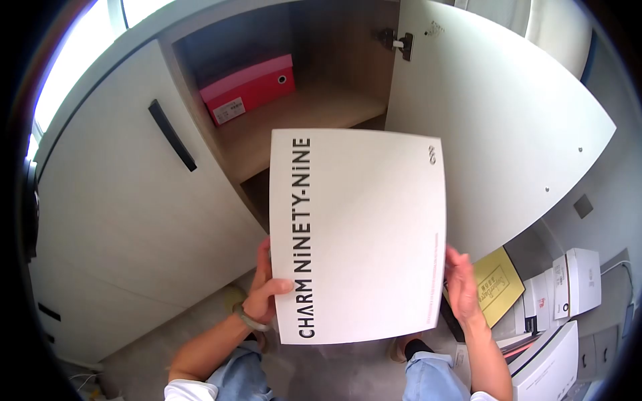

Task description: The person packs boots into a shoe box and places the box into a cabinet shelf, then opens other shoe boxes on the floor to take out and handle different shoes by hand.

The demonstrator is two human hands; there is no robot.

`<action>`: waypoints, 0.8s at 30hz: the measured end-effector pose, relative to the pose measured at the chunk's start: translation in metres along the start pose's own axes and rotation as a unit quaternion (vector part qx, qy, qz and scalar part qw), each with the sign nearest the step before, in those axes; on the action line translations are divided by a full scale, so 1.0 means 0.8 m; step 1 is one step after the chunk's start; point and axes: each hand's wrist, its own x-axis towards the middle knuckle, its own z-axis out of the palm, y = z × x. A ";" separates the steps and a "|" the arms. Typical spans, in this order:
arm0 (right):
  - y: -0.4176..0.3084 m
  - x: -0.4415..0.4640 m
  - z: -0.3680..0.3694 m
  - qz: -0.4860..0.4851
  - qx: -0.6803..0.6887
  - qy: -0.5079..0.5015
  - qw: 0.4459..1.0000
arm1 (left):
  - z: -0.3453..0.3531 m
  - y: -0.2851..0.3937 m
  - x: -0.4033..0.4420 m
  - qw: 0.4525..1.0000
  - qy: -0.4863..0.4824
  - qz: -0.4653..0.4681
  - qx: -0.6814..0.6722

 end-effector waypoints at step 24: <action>-0.110 0.096 0.177 0.049 0.263 0.065 0.961 | 0.052 0.130 0.040 0.990 0.058 0.123 -0.035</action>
